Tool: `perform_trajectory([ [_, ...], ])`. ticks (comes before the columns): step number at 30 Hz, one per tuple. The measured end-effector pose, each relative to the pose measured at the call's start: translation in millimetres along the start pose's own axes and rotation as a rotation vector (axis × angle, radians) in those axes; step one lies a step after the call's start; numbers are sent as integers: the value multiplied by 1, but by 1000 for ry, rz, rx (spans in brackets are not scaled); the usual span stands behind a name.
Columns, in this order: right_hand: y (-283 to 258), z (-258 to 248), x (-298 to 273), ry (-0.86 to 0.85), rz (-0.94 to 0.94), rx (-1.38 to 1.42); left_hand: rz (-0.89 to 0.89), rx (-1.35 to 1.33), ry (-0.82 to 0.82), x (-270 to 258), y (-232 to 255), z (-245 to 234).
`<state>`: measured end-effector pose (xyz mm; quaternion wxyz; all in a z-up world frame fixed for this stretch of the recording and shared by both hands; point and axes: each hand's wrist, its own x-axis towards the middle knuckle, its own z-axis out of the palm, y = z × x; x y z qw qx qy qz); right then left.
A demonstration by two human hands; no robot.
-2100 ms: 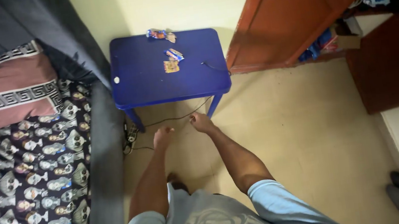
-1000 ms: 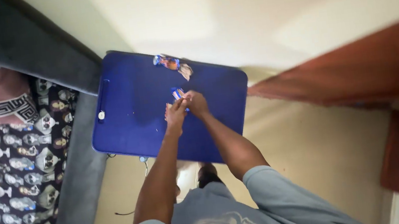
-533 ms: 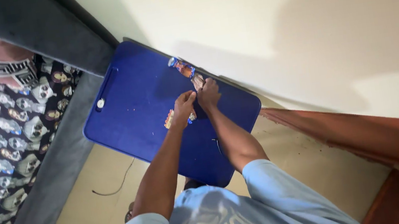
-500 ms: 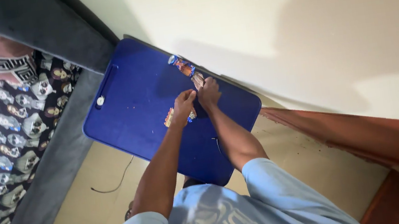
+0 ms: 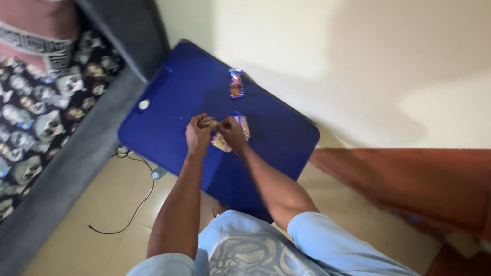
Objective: Organizing a bedroom by folding linens, moving furniture, and arranging items on a table.
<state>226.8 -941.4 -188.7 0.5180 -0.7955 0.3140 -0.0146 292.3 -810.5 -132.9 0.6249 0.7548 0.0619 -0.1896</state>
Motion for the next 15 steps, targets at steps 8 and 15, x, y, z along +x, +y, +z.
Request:
perform_trajectory([
  [8, -128, 150, -114, -565, 64, 480, -56, -379, 224, -55, -28, -224],
  [15, -204, 326, -272, -680, 149, 573, -10, -467, 410, -133, -105, -441],
])
